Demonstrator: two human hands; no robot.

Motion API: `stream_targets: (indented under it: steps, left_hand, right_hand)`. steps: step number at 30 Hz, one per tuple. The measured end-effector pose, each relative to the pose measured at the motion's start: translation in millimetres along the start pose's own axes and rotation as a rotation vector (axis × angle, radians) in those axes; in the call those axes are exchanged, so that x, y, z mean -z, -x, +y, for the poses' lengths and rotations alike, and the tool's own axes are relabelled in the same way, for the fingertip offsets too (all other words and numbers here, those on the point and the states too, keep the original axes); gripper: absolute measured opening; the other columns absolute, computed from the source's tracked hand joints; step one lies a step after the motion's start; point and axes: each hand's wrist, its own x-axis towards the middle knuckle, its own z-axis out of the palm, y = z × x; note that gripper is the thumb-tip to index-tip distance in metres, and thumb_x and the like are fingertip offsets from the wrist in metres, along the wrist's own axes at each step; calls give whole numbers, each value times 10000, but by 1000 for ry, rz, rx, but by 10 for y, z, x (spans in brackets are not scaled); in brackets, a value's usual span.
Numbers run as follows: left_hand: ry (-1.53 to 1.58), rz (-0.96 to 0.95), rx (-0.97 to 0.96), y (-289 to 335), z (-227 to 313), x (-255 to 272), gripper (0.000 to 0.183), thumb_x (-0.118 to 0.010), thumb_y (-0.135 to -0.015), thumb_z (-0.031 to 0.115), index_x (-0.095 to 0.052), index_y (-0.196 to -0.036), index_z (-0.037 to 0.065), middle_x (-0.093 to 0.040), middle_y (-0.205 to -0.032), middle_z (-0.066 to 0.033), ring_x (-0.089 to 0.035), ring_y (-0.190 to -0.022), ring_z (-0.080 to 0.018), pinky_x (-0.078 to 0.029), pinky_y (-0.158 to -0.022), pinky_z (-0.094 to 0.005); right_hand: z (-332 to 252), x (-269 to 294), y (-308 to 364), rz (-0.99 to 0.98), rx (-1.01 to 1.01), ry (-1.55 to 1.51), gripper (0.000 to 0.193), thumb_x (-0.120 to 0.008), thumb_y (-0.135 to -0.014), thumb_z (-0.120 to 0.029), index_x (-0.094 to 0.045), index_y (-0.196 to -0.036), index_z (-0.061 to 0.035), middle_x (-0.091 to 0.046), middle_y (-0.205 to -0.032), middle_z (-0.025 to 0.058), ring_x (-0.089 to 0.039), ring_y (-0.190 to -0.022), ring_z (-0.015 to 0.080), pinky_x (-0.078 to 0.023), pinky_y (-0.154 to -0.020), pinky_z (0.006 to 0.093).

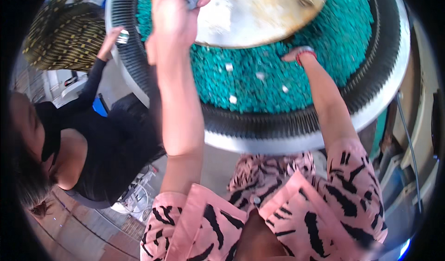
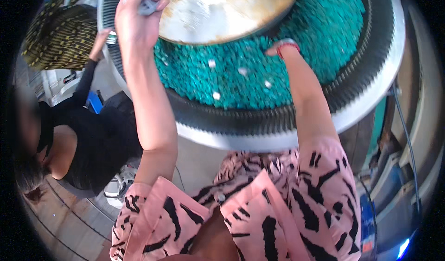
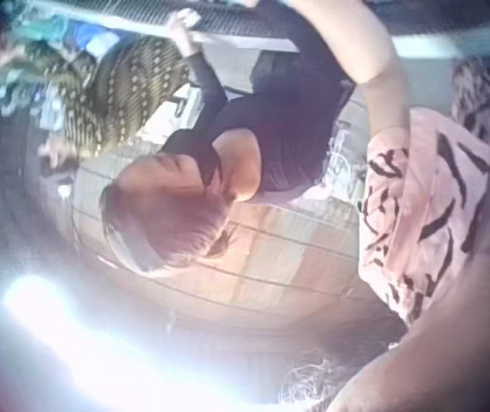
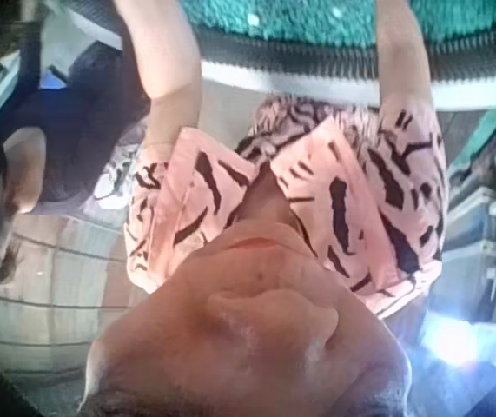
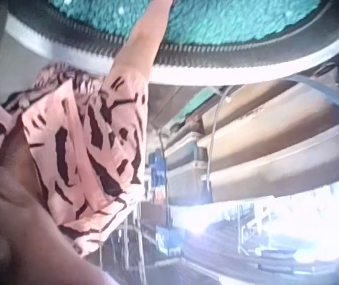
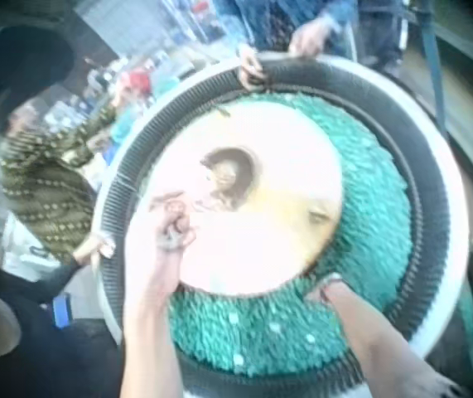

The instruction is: The person uses a hose to spray water over a basket of metal parts on a wet floor, carries the basket to a machine to empty it, and then sorts small metal parts from a circular bin by hand.

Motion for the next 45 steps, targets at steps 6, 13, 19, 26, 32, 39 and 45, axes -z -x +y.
stream_targets:
  steps: [6, 13, 19, 26, 32, 39, 45]
  left_hand:
    - [-291, -501, 344, 988, -343, 102, 214, -451, -724, -62, -566, -888, 12, -560, -928, -78, -545, -866, -186, -468, -726, -326]
    - [-799, -445, 532, 1610, -906, 300, 234, -415, -779, -19, -580, -941, 15, -583, -998, -163, -549, -974, -301, -415, -849, -358]
    - [-756, -243, 458, 1718, -787, 618, 274, -412, -738, -51, -581, -946, 9, -595, -982, -143, -560, -958, -280, -417, -849, -341]
    - [-960, -151, 449, 1564, -672, 993, 367, -372, -721, -90, -570, -1020, -11, -607, -1009, -146, -582, -963, -238, -426, -861, -332]
    - [-567, 379, -113, 1410, -308, 517, 206, -418, -806, -72, -547, -946, 7, -555, -955, -125, -550, -795, -204, -468, -645, -279]
    - [-375, 333, -1428, 316, 788, -265, 109, -528, -830, 75, -426, -844, 38, -454, -853, -121, -469, -660, -165, -409, -476, -258]
    - [-45, 290, -1255, 420, 1322, -614, 238, -474, -741, -97, -411, -928, 35, -465, -896, -129, -483, -706, -194, -404, -491, -272]
  right_hand:
    - [16, -259, 704, -47, 70, -128, 653, -456, -765, -564, -552, -1173, -64, -499, -1263, 138, -466, -1168, 286, -345, -992, 350]
    - [-537, -607, 1573, 15, 281, -117, 561, -416, -848, -479, -492, -1250, -95, -475, -1286, 136, -432, -1193, 308, -300, -1031, 362]
    - [-1196, -793, 1775, 226, 441, -317, 691, -428, -823, -558, -343, -1351, -119, -464, -1290, 158, -432, -1193, 333, -345, -995, 393]
    - [-555, 449, 850, 348, 157, 180, 549, -359, -885, -505, -495, -1246, -113, -481, -1273, 138, -471, -1153, 296, -335, -997, 415]
    - [-468, -17, -74, 1149, 588, 86, 457, -409, -881, -431, -524, -1194, -119, -530, -1208, 126, -467, -1137, 296, -332, -986, 406]
    - [-349, 63, -310, 470, 195, 220, 434, -483, -846, -418, -563, -1134, -102, -562, -1162, 130, -505, -1083, 290, -373, -947, 383]
    - [106, 196, 95, 301, 55, 149, 478, -501, -820, -459, -572, -1123, -96, -556, -1169, 132, -503, -1089, 278, -372, -949, 371]
